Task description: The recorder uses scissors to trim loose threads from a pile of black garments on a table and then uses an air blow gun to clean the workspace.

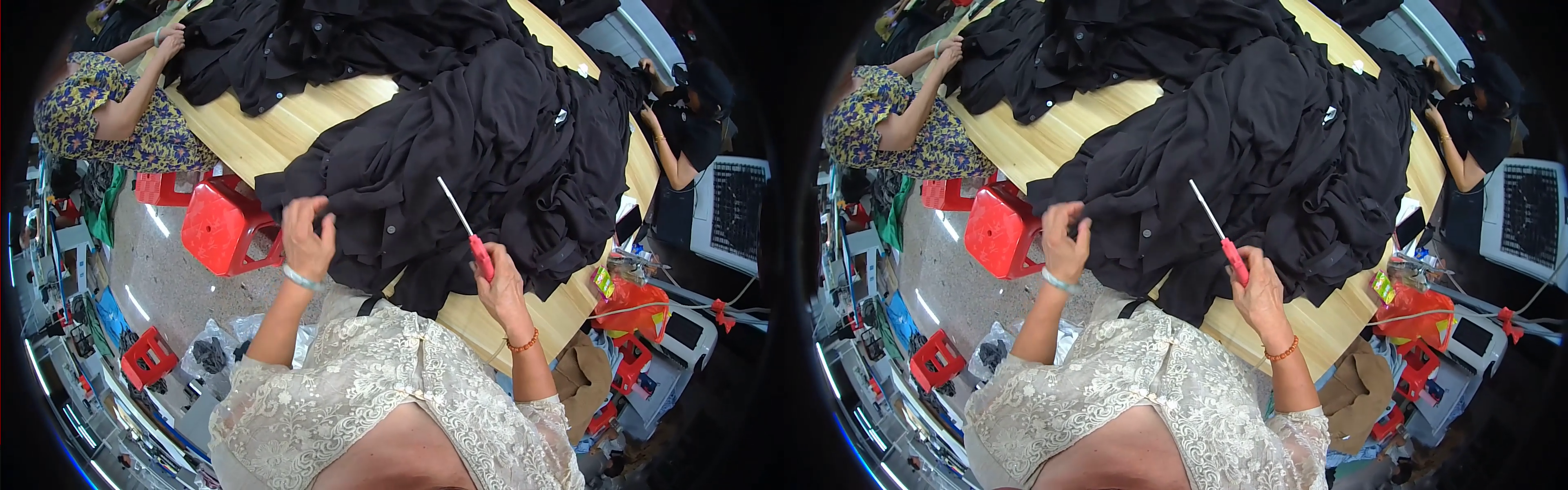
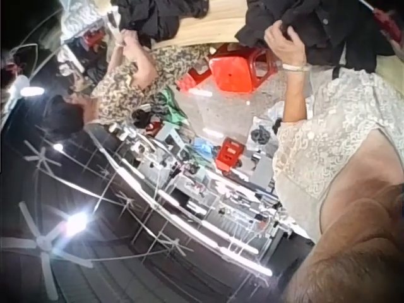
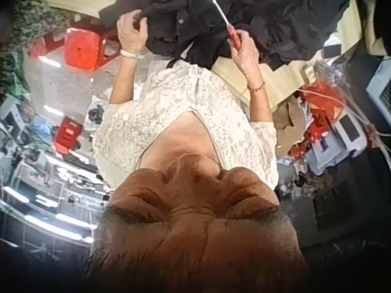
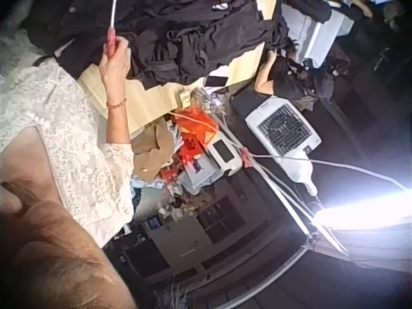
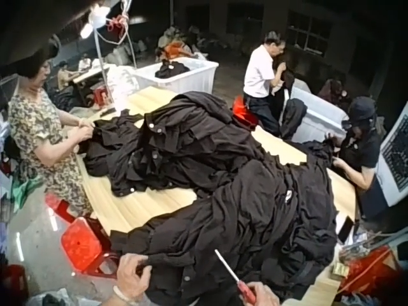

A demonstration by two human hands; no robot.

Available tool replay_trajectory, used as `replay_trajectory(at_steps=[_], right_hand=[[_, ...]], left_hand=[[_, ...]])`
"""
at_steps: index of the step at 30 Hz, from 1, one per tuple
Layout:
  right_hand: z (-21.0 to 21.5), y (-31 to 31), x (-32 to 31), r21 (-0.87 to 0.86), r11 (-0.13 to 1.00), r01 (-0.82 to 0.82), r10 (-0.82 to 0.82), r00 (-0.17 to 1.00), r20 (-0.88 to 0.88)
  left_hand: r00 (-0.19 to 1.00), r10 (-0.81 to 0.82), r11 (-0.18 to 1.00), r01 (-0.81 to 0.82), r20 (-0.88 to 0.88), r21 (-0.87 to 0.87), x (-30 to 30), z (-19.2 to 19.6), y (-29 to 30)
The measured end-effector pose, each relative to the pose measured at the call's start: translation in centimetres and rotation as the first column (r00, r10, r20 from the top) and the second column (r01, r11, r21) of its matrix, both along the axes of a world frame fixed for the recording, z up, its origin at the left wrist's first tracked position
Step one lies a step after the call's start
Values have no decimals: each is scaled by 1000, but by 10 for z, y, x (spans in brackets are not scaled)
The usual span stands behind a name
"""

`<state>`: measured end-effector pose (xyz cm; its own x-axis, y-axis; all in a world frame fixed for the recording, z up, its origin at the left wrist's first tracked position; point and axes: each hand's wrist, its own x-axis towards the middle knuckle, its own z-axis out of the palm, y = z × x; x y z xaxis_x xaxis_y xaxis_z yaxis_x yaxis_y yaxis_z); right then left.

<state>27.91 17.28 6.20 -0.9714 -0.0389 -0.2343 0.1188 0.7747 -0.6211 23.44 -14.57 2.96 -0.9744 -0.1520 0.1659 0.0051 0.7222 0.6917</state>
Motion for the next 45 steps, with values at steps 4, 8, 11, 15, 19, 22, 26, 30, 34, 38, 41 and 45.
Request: replay_trajectory(at_steps=[4, 8, 11, 15, 19, 22, 26, 30, 34, 38, 41, 45], right_hand=[[5, -6, 1, 58, 993, -99, 97, 995, 27], [13, -12, -3, 22, 989, -143, 140, 983, 122], [15, -12, -1, 20, 988, -156, 153, 981, 120], [17, -14, 3, 12, 983, -185, 181, 971, 156], [25, -20, 3, 3, 975, -224, 220, 958, 184], [35, -25, 2, 7, 971, -238, 233, 956, 179], [47, -32, 1, 47, 960, -275, 258, 939, 227], [50, -39, -1, 59, 954, -295, 276, 936, 218], [47, -38, -1, 56, 952, -301, 280, 928, 244], [40, -33, 5, 37, 966, -256, 245, 952, 187], [35, -26, 16, 31, 974, -222, 212, 957, 198], [33, -15, 31, 66, 984, -168, 149, 963, 226]], left_hand=[[715, -513, 78, -512, 474, 856, 43, -11, 31], [838, -405, -284, -495, 365, 821, 35, -46, 56], [898, -289, -442, -432, 331, 787, 18, -55, 55], [895, -232, -324, -440, 380, 838, 7, -47, 58], [939, -101, -227, -345, 330, 911, 3, -50, 59], [960, -47, -128, -280, 277, 951, 2, -53, 56], [980, 33, -4, -199, 199, 980, 2, -64, 43], [983, 16, 49, -181, 181, 982, 5, -57, 44], [984, -16, 22, -179, 179, 984, 4, -62, 34], [911, -108, 148, -380, 397, 913, 11, -43, 44], [845, -174, 366, -421, 506, 830, 40, -49, 66], [912, -193, 683, -141, 363, 717, 45, -63, 85]])
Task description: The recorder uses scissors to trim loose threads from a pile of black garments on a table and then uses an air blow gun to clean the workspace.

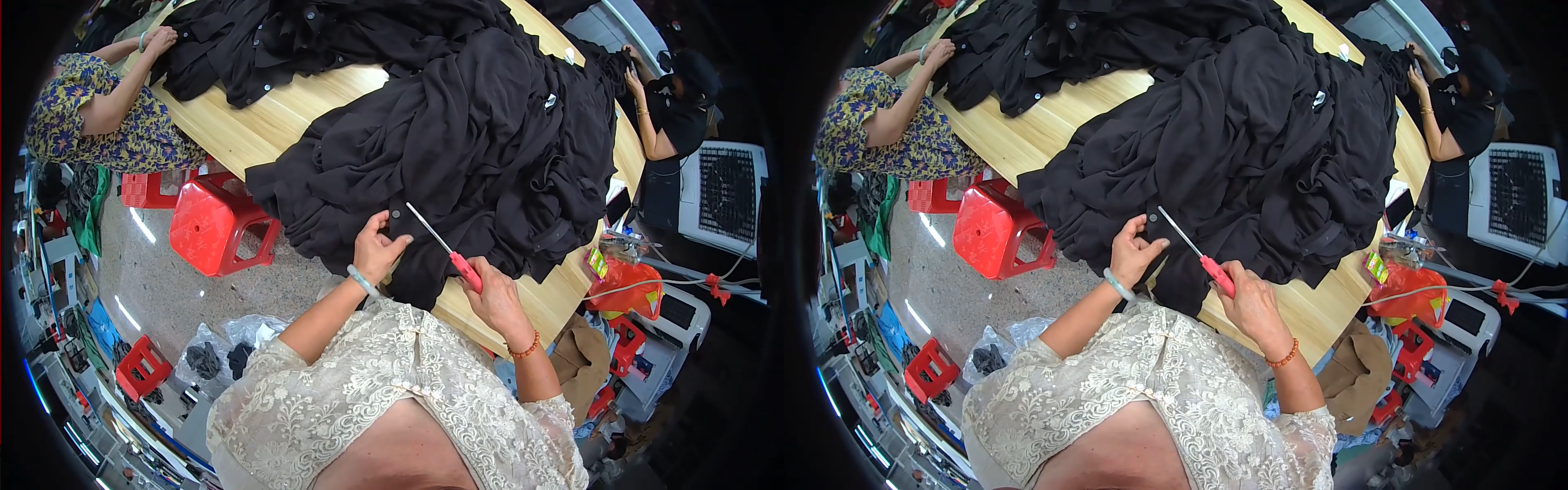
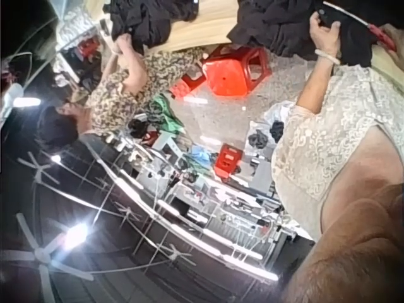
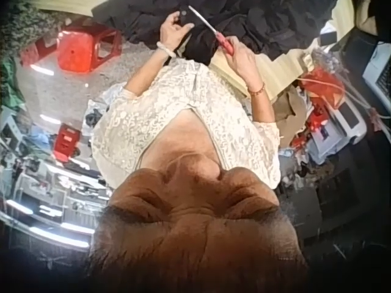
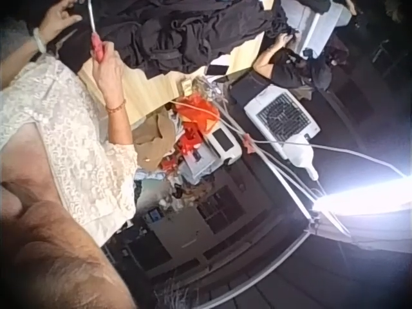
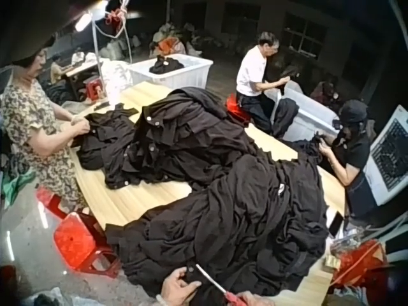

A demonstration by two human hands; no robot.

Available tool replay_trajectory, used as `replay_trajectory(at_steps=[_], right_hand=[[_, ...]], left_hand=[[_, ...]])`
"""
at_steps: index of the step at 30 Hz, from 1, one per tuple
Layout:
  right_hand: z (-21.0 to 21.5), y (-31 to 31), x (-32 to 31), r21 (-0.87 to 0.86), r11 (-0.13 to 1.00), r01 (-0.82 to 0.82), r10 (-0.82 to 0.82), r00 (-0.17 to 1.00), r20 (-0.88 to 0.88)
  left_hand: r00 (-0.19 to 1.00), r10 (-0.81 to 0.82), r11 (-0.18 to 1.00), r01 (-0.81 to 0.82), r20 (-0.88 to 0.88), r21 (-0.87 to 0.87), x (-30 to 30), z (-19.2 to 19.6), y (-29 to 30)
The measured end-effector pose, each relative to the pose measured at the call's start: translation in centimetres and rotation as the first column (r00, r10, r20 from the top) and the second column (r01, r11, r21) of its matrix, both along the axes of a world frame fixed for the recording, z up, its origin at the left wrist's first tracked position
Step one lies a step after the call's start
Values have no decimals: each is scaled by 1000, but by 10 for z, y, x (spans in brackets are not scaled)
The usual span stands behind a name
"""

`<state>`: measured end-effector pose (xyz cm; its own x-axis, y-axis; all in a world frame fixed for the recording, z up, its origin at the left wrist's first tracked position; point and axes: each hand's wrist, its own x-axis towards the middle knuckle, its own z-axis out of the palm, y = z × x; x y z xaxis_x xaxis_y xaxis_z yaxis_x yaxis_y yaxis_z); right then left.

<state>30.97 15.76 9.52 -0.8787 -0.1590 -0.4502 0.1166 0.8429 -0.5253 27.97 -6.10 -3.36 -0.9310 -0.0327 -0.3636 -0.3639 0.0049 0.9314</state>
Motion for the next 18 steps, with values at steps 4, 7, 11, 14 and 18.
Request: replay_trajectory(at_steps=[4, 7, 11, 14, 18], right_hand=[[-1, 8, 11, 9, 1000, 29, -29, 999, -35], [3, 10, 18, 27, 1000, -2, 2, 1000, 0], [15, 4, 24, 13, 999, -51, 51, 998, 29], [18, 2, 25, 22, 999, -40, 39, 999, 19], [22, -1, 25, 32, 999, -11, 10, 1000, 10]], left_hand=[[989, 142, 982, -135, -43, 132, -9, -23, -1], [991, 90, 991, -79, -102, 107, -10, -17, -9], [984, 82, 993, -66, -161, 100, -9, -9, -10], [982, 69, 995, -56, -173, 77, -7, -5, -8], [979, 91, 989, -67, -181, 133, -8, 3, -6]])
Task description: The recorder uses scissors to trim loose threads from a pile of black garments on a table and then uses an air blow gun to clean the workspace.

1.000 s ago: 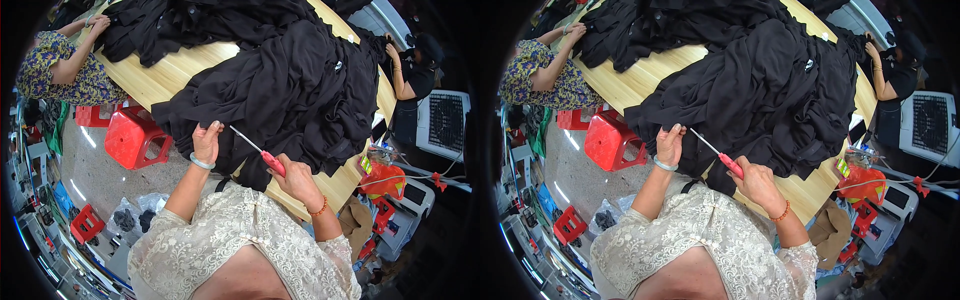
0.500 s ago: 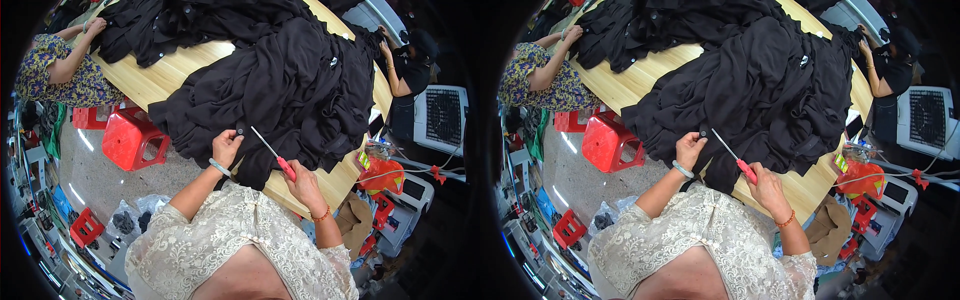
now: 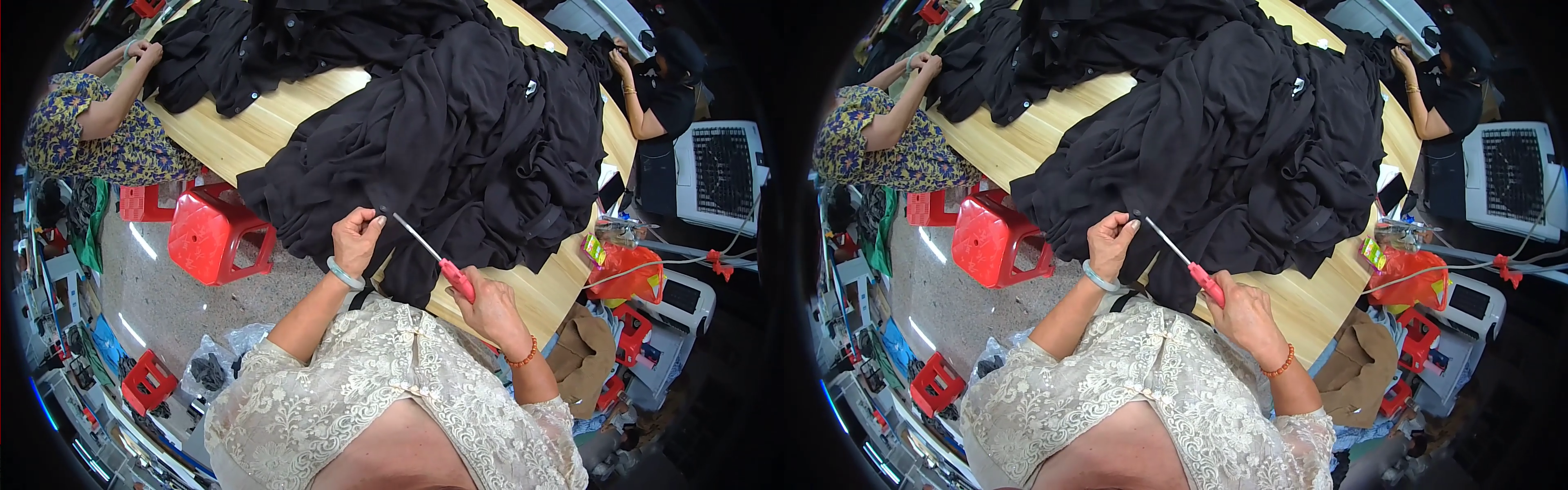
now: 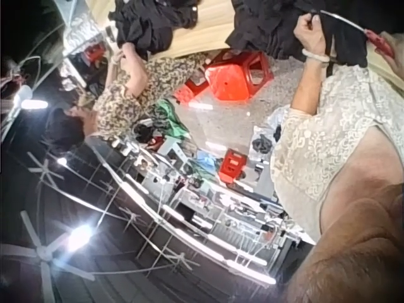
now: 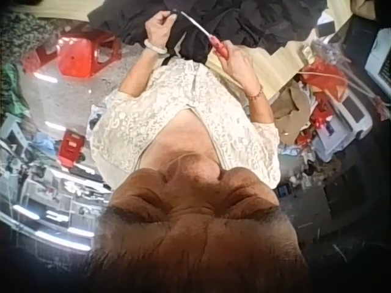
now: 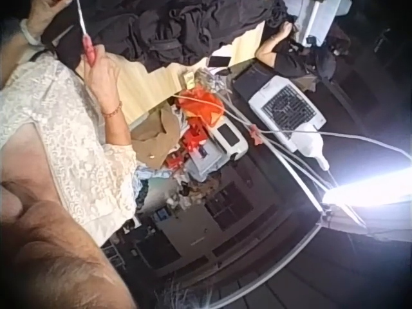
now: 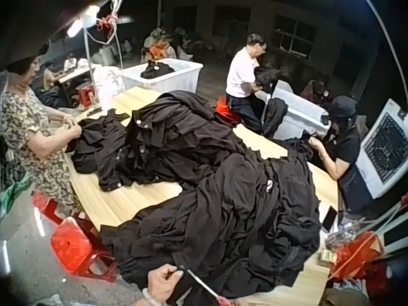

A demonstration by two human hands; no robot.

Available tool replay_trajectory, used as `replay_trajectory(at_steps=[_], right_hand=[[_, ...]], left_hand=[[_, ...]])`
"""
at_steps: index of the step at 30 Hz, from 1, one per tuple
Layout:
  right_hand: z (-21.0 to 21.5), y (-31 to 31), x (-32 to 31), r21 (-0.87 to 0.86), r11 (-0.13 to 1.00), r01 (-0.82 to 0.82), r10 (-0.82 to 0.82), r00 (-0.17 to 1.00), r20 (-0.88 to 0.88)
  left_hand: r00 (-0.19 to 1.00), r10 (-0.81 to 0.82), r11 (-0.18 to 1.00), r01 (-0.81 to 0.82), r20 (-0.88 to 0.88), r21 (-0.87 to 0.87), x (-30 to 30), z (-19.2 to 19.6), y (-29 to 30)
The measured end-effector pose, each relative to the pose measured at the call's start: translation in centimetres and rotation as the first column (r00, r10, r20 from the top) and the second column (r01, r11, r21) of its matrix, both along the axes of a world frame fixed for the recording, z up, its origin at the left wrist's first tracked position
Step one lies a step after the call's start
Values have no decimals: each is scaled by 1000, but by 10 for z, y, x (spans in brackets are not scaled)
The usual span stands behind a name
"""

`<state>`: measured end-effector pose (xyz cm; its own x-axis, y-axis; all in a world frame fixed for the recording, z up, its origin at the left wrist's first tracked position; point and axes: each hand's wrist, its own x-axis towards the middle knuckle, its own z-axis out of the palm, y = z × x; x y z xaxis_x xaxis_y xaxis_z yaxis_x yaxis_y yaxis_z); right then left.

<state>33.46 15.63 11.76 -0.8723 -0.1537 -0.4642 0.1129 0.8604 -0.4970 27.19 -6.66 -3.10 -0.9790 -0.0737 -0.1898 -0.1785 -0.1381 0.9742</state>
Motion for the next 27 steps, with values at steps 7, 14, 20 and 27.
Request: replay_trajectory(at_steps=[7, 14, 20, 27], right_hand=[[6, 1, 5, -26, 999, -47, 47, 999, -6], [5, 13, -2, -32, 999, -37, 39, 998, 51], [7, 11, -16, -66, 989, -131, 134, 991, 31], [6, 16, -26, -32, 991, -128, 129, 991, 31]], left_hand=[[995, -11, 998, 3, -104, -70, -4, 0, -6], [976, -117, 969, 71, -182, -239, -8, 9, -21], [935, -212, 932, 105, -285, -348, -16, 22, -23], [865, -296, 846, 40, -406, -532, -31, 38, -34]])
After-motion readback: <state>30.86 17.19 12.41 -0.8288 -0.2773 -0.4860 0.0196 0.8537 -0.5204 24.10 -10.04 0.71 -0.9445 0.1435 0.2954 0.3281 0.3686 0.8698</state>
